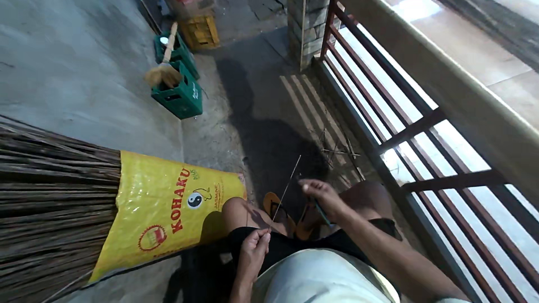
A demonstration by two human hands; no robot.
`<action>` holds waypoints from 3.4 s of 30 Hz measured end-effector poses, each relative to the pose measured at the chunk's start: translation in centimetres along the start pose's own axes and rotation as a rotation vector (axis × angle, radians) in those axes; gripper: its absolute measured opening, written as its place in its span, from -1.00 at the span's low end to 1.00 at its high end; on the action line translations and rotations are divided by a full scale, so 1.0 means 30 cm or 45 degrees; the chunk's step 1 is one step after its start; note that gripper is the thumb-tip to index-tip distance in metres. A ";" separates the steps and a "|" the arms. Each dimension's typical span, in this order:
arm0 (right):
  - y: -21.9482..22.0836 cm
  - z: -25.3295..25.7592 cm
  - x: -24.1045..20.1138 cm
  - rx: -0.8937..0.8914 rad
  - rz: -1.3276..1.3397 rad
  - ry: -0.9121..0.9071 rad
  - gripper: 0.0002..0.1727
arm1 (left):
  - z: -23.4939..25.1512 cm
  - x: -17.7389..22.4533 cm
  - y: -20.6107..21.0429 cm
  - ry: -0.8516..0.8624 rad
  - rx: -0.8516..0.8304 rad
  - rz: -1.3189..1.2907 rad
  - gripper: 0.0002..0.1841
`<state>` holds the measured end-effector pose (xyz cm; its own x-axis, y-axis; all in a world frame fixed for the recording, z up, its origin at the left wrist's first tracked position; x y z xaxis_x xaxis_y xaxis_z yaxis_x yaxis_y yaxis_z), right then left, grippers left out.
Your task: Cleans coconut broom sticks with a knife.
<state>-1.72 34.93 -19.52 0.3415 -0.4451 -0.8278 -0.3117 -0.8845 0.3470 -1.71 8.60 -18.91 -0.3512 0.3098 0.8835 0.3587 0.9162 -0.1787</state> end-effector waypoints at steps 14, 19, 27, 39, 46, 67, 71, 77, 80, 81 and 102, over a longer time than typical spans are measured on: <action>-0.033 0.060 -0.070 0.104 0.117 -0.099 -0.65 | -0.004 -0.023 0.041 -0.068 -0.123 0.043 -0.81; 0.213 -0.061 0.082 -0.405 -0.127 -0.080 -0.68 | 0.015 0.034 0.052 0.060 -0.050 0.010 -0.83; 0.207 -0.054 0.060 -0.348 -0.026 0.004 -0.73 | 0.029 0.090 0.045 0.207 0.003 0.024 -0.84; 0.175 -0.024 0.033 -0.262 -0.017 0.021 -0.80 | 0.020 0.117 0.048 0.244 0.107 0.184 -0.86; 0.238 -0.079 0.073 -0.365 -0.075 0.089 -0.73 | 0.020 0.128 0.057 0.346 0.173 0.247 -0.86; 0.048 0.054 0.003 0.053 0.149 0.089 -0.72 | 0.014 0.103 0.059 0.271 0.128 0.279 -0.84; 0.143 -0.020 0.030 -0.152 0.002 -0.037 -0.67 | 0.023 0.098 0.069 0.251 0.064 0.174 -0.82; 0.284 -0.111 0.129 -0.579 -0.159 -0.089 -0.63 | 0.028 0.088 0.085 -0.003 -0.094 -0.154 -0.81; 0.229 -0.071 0.065 -0.470 -0.085 -0.091 -0.67 | 0.023 0.080 0.090 -0.084 -0.170 -0.332 -0.79; 0.203 -0.049 0.037 -0.414 -0.064 -0.111 -0.68 | 0.021 0.078 0.090 -0.105 -0.181 -0.369 -0.78; 0.197 -0.011 -0.001 -0.472 -0.026 -0.057 -0.75 | -0.010 0.043 0.073 -0.227 -0.268 -0.509 -0.80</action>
<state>-3.27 29.67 -17.31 0.3024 -0.4277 -0.8518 0.0401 -0.8872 0.4597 -1.12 10.94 -18.02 -0.6330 -0.0003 0.7741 0.3262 0.9068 0.2671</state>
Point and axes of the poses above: each hand's wrist, its own z-axis towards the middle knuckle, its own y-axis out of the palm, x = y × z, the point moved 9 cm from there along z, towards the middle knuckle, and after that the axes turned 2 degrees about x, right-handed, at the moved point
